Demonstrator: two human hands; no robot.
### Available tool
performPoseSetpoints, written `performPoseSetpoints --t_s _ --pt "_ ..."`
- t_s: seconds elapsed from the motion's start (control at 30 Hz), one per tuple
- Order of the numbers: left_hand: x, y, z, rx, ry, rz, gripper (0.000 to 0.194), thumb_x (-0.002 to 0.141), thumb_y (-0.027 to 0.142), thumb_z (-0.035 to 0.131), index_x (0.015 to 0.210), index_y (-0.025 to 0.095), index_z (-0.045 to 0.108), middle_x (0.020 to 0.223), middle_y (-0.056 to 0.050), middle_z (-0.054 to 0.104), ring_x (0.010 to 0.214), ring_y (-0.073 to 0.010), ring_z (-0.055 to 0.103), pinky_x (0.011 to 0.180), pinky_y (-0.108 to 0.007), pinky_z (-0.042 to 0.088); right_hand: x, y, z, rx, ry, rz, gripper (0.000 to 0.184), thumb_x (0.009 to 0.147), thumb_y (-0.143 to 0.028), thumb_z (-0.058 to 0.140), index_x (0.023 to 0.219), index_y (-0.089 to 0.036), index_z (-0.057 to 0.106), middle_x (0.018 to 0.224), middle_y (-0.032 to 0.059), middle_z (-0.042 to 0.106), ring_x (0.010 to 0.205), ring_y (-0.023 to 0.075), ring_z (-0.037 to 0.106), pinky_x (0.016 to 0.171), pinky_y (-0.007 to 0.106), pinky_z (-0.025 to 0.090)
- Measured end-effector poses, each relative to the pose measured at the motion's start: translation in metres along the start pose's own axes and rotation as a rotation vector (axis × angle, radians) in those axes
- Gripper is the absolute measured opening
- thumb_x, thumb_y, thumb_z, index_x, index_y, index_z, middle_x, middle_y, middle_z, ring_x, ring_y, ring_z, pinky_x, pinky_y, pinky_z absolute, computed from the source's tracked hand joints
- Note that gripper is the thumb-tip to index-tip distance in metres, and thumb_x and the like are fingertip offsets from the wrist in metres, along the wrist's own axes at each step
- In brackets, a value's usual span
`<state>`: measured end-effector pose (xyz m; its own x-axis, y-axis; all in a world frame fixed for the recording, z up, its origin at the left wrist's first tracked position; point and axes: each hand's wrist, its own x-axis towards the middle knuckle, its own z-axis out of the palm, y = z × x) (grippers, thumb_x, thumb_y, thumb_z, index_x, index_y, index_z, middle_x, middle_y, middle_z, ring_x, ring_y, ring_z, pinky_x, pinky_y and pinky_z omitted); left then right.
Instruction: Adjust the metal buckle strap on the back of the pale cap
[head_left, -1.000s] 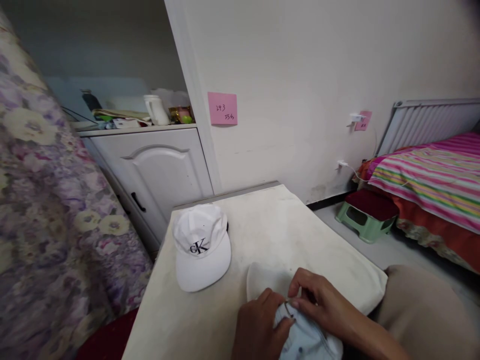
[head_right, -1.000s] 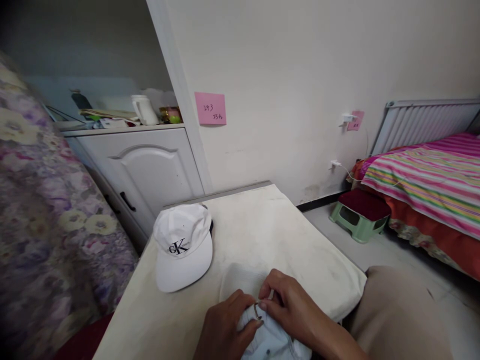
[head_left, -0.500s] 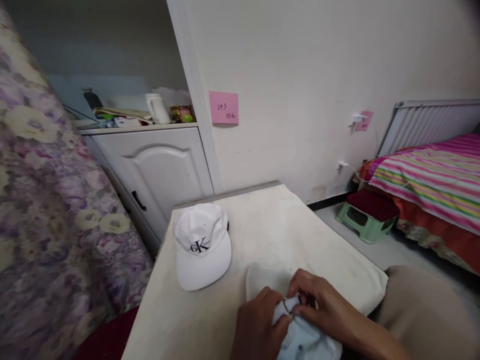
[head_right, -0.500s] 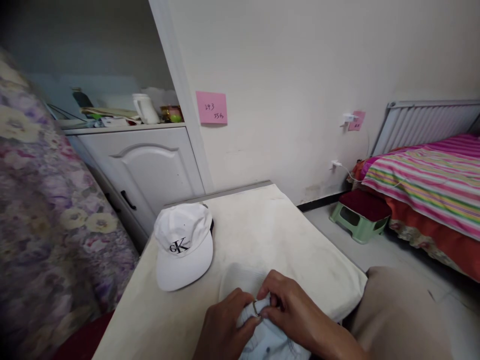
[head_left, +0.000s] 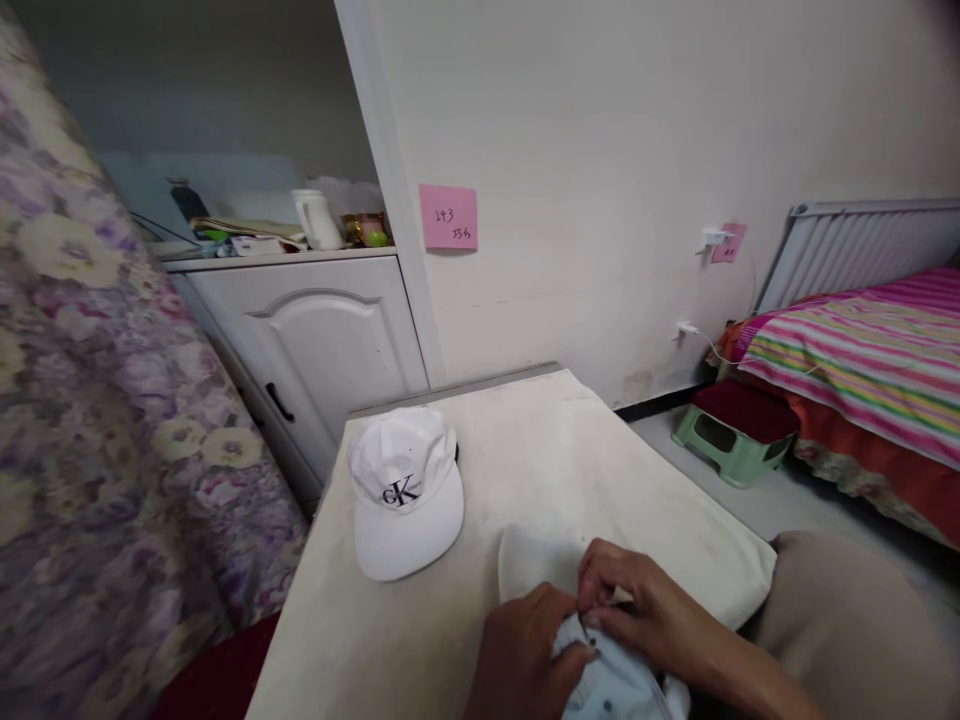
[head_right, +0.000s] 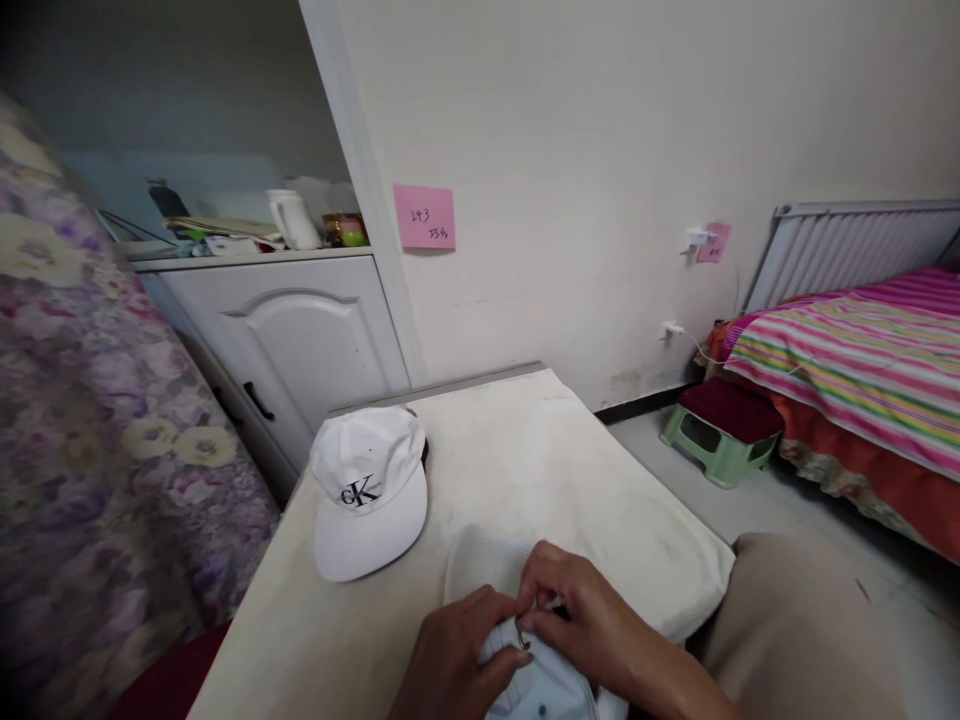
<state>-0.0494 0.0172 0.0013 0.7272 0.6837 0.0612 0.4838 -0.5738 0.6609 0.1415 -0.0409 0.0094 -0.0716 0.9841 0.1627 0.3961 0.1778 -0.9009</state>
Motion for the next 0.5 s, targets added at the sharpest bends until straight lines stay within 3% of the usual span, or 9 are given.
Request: performPoseSetpoints --t_s 0.07,0.17,0.27,0.5 --pt "-0.001 0.0 -0.002 -0.01 0.002 0.008 0.018 0.077 0.013 0.067 0.093 0.02 0.07 0.087 0.0 0.072 0.082 -0.0191 0.066 0.072 -0.028 0.042 -0.001 0.003 -0.006 0.032 0.027 0.045 0.008 0.078 -0.018 0.071 0.086 -0.019 0.069 0.089 0.0025 0.064 0.086 0.0203 0.058 0.079 0.032 0.043" --pt "-0.002 0.002 -0.005 -0.028 -0.02 0.019 0.014 0.077 0.014 0.066 0.089 0.019 0.069 0.084 -0.001 0.069 0.079 -0.0186 0.065 0.07 -0.028 0.04 -0.004 0.012 -0.013 0.208 -0.148 0.191 0.021 0.08 -0.034 0.075 0.092 -0.016 0.07 0.079 -0.0001 0.062 0.075 0.0166 0.054 0.067 0.028 0.039" --pt "-0.001 0.007 -0.008 -0.048 -0.066 0.035 0.011 0.075 0.014 0.066 0.086 0.018 0.068 0.083 -0.001 0.068 0.078 -0.0187 0.063 0.07 -0.028 0.039 -0.006 0.023 -0.011 0.378 -0.281 0.269 0.034 0.077 -0.046 0.077 0.084 -0.014 0.068 0.067 -0.0041 0.055 0.062 0.0109 0.043 0.056 0.024 0.028" --pt "-0.002 0.008 -0.012 -0.082 -0.122 -0.034 0.015 0.076 0.022 0.072 0.091 0.021 0.069 0.086 0.0 0.07 0.083 -0.0205 0.062 0.071 -0.029 0.037 -0.003 0.027 -0.003 0.44 -0.274 0.312 0.04 0.069 -0.049 0.082 0.073 -0.015 0.062 0.058 -0.007 0.05 0.054 0.0075 0.037 0.05 0.022 0.023"
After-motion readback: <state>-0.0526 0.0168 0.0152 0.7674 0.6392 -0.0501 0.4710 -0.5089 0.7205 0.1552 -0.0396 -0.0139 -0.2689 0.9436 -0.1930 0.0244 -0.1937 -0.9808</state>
